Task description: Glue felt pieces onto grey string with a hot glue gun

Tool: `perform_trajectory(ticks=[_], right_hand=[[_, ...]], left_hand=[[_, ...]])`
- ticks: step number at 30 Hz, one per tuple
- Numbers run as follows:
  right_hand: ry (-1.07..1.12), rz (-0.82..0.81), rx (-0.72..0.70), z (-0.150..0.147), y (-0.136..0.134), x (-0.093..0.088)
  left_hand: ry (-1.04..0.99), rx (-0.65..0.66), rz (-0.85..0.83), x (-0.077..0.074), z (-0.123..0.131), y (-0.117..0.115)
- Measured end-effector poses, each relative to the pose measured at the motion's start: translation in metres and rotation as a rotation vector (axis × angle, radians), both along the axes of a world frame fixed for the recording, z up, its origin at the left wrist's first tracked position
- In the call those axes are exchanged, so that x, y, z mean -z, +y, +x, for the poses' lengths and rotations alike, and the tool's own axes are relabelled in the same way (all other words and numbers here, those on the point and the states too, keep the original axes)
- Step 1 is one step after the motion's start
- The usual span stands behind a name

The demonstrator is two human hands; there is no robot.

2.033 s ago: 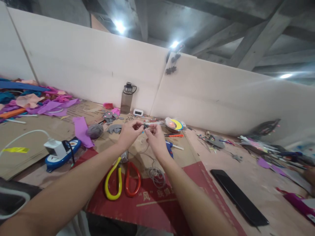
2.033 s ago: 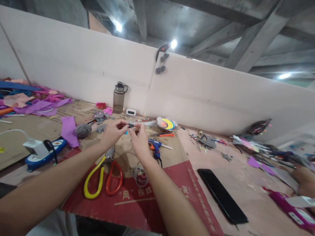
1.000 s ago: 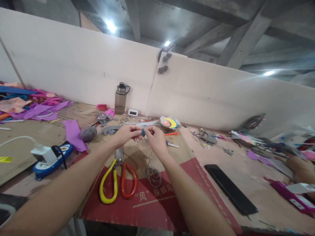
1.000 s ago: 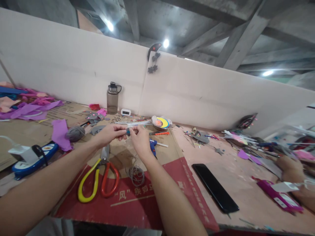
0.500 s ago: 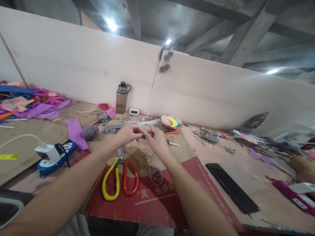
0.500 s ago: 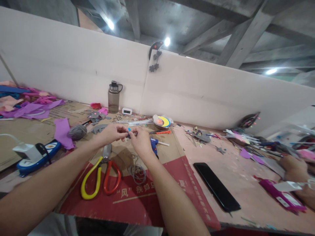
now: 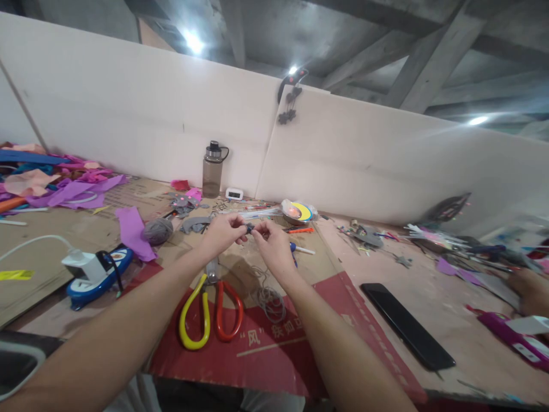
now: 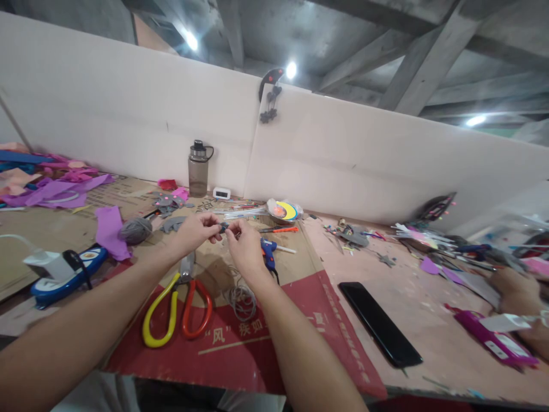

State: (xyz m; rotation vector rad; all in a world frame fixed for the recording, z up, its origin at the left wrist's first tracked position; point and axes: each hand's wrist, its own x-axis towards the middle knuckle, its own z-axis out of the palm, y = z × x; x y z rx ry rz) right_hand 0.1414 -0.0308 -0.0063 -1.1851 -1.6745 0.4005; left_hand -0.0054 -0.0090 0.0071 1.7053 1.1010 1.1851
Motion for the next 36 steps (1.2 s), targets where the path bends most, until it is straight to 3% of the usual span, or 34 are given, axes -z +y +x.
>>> perform_trajectory(ticks=[11, 23, 32, 36], right_hand=[[0.078, -0.038, 0.017, 0.0, 0.003, 0.0], [0.032, -0.092, 0.079, 0.006, 0.007, -0.002], [-0.09, -0.053, 0.047, 0.001, -0.002, -0.004], [-0.047, -0.052, -0.005, -0.002, -0.003, -0.002]], left_hand=[[-0.084, 0.092, -0.079, 0.001, 0.0, -0.001], [-0.191, 0.385, -0.332, -0.002, -0.012, 0.006], [0.077, 0.199, -0.1, -0.002, -0.004, -0.001], [0.143, 0.09, -0.013, -0.001, -0.005, 0.001]])
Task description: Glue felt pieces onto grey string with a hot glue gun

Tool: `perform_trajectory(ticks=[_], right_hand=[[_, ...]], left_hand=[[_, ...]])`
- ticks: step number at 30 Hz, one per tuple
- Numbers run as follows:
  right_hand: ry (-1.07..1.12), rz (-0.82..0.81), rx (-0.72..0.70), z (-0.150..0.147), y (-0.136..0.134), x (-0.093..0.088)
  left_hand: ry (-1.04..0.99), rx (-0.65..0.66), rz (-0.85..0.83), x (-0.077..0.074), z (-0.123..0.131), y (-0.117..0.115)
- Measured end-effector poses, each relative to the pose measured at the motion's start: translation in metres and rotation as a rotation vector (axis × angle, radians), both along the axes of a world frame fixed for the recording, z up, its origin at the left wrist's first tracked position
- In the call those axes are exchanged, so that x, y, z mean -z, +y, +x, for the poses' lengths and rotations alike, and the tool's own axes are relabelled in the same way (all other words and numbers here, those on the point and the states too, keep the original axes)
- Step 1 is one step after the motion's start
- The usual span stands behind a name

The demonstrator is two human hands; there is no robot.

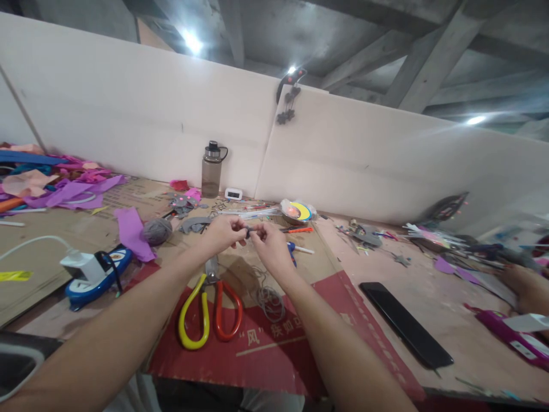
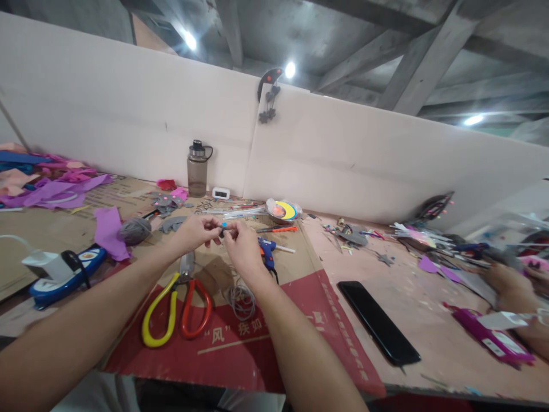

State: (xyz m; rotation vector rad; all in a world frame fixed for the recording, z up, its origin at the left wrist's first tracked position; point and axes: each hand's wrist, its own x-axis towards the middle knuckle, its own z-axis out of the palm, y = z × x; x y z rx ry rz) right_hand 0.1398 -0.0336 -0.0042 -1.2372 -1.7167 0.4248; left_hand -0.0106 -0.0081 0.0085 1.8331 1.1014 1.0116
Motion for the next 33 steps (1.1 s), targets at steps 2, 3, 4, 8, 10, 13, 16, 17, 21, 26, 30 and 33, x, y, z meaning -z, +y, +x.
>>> perform_trajectory(ticks=[2, 3, 4, 8, 10, 13, 16, 17, 21, 26, 30, 33], right_hand=[[0.056, -0.013, -0.026, -0.002, 0.001, 0.003], [0.072, -0.019, -0.037, -0.002, 0.001, 0.004], [0.073, -0.026, -0.052, -0.003, 0.001, 0.005], [0.012, -0.045, -0.134, -0.008, -0.003, 0.007], [0.008, -0.059, -0.177, -0.011, -0.007, 0.007], [0.069, -0.108, -0.234, -0.014, -0.013, 0.002], [0.194, -0.201, -0.297, -0.012, -0.021, -0.012], [0.247, -0.232, -0.321, -0.01, -0.024, -0.019], [0.438, -0.283, -0.388, 0.002, -0.041, -0.057], [0.17, -0.285, -0.558, 0.014, -0.073, -0.081], [-0.324, -0.324, -0.769, 0.03, -0.076, -0.065], [-0.253, -0.239, -0.261, 0.055, -0.051, -0.043]], left_hand=[[-0.023, -0.065, 0.027, 0.001, -0.003, 0.003], [-0.05, -0.099, 0.034, 0.001, -0.004, 0.004], [-0.086, -0.132, 0.037, 0.002, -0.006, 0.006], [-0.32, -0.266, 0.008, 0.004, -0.012, 0.015], [-0.519, -0.333, -0.018, 0.004, -0.018, 0.021], [-0.854, -0.393, -0.104, 0.0, -0.032, 0.032], [-1.096, -0.471, -0.148, -0.006, -0.051, 0.043], [-1.156, -0.496, -0.142, -0.008, -0.058, 0.046], [-1.341, -0.576, -0.157, -0.009, -0.081, 0.057], [-1.387, -0.594, -0.127, -0.005, -0.088, 0.061], [-1.312, -0.544, -0.096, -0.008, -0.075, 0.055], [-1.224, -0.452, -0.015, -0.013, -0.062, 0.045]])
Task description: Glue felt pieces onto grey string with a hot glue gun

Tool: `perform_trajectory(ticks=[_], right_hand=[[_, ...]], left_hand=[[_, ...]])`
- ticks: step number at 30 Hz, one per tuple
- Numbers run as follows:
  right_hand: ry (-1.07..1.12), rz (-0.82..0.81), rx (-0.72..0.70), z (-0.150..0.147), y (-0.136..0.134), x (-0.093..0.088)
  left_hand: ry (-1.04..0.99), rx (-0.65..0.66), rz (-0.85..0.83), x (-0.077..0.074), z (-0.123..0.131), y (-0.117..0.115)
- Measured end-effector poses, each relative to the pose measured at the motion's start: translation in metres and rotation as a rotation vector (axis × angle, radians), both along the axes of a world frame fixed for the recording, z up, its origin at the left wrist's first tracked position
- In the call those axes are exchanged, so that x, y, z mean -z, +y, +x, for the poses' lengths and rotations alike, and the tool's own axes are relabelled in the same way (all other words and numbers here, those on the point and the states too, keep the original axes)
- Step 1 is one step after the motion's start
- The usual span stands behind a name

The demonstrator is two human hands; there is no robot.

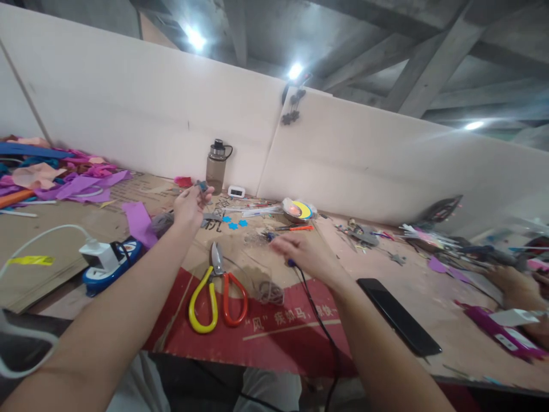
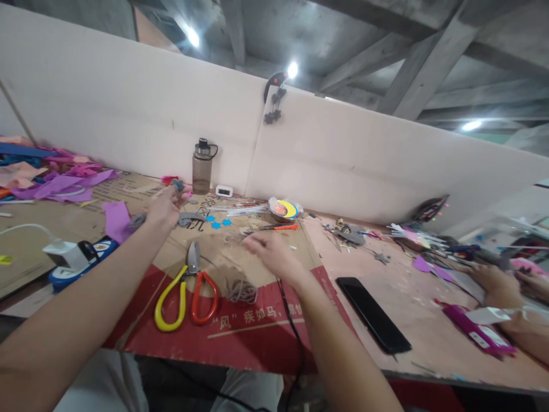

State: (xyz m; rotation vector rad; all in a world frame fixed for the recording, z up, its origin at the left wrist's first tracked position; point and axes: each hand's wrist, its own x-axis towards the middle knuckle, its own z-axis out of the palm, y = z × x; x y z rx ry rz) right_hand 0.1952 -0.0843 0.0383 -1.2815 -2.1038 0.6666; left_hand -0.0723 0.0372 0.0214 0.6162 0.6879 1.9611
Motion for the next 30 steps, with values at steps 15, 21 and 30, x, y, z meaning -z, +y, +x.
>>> perform_trajectory(ticks=[15, 21, 30], right_hand=[[-0.35, -0.06, 0.567, 0.04, 0.067, 0.094], [-0.199, 0.353, 0.489, 0.023, 0.045, 0.079], [0.005, 0.267, 0.147, -0.011, 0.006, 0.017]], left_hand=[[-0.459, 0.317, 0.09, -0.03, -0.019, -0.02], [-0.535, 0.244, 0.248, -0.039, -0.042, -0.022], [0.565, 0.131, 0.057, -0.004, 0.034, -0.026]])
